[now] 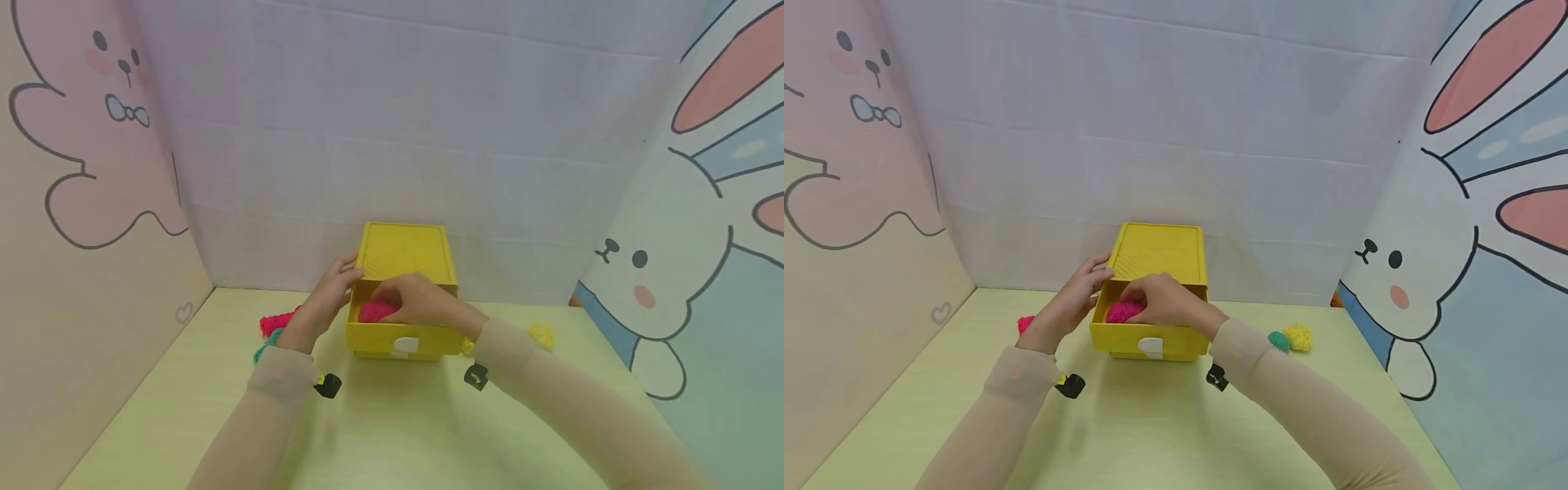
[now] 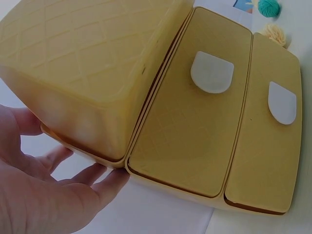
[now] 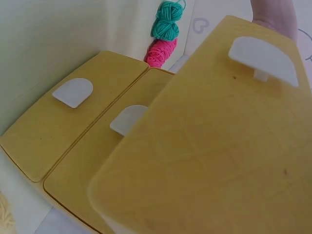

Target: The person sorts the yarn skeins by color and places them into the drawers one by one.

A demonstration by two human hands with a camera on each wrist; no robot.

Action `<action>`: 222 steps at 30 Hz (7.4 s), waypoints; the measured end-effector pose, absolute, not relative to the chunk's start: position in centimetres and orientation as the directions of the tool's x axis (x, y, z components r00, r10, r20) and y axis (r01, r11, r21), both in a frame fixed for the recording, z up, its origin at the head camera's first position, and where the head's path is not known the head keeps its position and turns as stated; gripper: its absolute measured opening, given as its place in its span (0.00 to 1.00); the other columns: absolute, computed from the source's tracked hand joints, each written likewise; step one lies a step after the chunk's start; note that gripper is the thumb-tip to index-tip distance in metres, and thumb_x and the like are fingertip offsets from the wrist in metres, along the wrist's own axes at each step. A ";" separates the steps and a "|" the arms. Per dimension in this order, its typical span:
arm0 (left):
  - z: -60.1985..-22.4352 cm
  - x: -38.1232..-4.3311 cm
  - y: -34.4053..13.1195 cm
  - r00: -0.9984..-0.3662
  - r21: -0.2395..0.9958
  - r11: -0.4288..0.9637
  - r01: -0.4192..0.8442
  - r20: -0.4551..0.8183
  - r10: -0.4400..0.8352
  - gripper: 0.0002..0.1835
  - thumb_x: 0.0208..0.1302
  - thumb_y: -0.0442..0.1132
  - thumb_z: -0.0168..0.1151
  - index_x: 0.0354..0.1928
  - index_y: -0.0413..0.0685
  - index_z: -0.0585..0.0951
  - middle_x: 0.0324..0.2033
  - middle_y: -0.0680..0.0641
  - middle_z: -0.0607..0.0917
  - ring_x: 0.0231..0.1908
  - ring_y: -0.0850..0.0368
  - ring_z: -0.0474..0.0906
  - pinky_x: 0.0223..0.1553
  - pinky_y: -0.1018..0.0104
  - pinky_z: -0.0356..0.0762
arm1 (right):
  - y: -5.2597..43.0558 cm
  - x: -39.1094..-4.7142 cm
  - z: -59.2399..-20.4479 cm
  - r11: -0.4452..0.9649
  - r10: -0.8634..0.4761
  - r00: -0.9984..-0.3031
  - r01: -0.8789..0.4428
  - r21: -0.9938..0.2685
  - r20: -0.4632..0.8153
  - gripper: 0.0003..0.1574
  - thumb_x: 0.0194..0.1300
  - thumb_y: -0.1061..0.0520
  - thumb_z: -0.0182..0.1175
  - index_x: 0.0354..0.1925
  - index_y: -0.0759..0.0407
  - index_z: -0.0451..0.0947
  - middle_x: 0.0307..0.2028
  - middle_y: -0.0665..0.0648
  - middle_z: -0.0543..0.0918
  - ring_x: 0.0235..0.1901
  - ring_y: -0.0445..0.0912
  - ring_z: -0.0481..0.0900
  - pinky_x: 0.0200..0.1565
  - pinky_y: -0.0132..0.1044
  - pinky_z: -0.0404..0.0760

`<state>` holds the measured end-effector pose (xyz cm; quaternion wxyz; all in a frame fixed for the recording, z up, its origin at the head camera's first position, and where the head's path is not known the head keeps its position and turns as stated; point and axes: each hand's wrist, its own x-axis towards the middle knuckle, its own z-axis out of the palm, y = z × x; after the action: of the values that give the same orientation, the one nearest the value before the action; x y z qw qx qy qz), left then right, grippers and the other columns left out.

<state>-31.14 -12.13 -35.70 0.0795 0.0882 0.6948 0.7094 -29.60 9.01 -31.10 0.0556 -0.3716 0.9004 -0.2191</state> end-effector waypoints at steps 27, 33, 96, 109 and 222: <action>-35.9 -30.7 -12.3 -0.969 1.000 -0.015 0.017 0.020 0.248 0.35 0.84 0.47 0.50 0.85 0.52 0.52 0.81 0.43 0.57 0.81 0.42 0.55 0.82 0.42 0.49 | 16.0 -30.9 -26.9 0.603 -0.451 -0.863 -0.482 -0.636 0.227 0.27 0.76 0.49 0.65 0.68 0.55 0.79 0.60 0.58 0.86 0.58 0.56 0.85 0.57 0.52 0.86; -35.8 -30.8 -12.3 -0.969 1.000 -0.016 0.016 0.019 0.246 0.35 0.84 0.47 0.50 0.85 0.52 0.53 0.81 0.43 0.57 0.81 0.41 0.55 0.82 0.42 0.49 | 17.7 -31.7 -28.4 0.592 -0.273 -0.932 -0.357 -0.723 0.237 0.33 0.79 0.47 0.62 0.76 0.54 0.70 0.71 0.61 0.77 0.68 0.59 0.77 0.67 0.58 0.78; -34.9 -31.4 -13.7 -0.963 0.976 0.214 0.035 -0.024 0.267 0.38 0.82 0.55 0.54 0.85 0.56 0.54 0.81 0.43 0.61 0.78 0.41 0.62 0.79 0.43 0.59 | 17.4 -32.4 -36.9 0.167 -0.213 -0.972 -0.139 -0.976 0.102 0.42 0.87 0.41 0.41 0.87 0.44 0.40 0.86 0.47 0.42 0.85 0.49 0.34 0.83 0.54 0.39; -35.2 -32.3 -19.3 -0.978 0.850 0.514 0.115 0.008 0.207 0.40 0.79 0.66 0.52 0.84 0.62 0.58 0.77 0.40 0.68 0.74 0.35 0.67 0.72 0.32 0.66 | 17.4 -32.2 -36.7 0.134 -0.232 -0.968 -0.123 -0.983 0.090 0.42 0.87 0.42 0.41 0.87 0.43 0.38 0.86 0.48 0.40 0.85 0.50 0.33 0.83 0.55 0.36; -26.5 -28.4 -7.9 -0.704 0.186 0.687 0.702 0.043 0.709 0.28 0.69 0.43 0.74 0.70 0.58 0.81 0.61 0.53 0.85 0.58 0.53 0.79 0.63 0.56 0.80 | 17.4 -32.0 -36.9 0.118 -0.242 -0.969 -0.076 -0.990 0.046 0.41 0.87 0.38 0.37 0.87 0.39 0.35 0.87 0.48 0.40 0.85 0.52 0.34 0.82 0.60 0.35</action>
<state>-28.41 -7.94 -26.51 0.0160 0.3841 0.9183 0.0948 -31.97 17.37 -36.94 0.0633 -0.1068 0.7450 -0.6554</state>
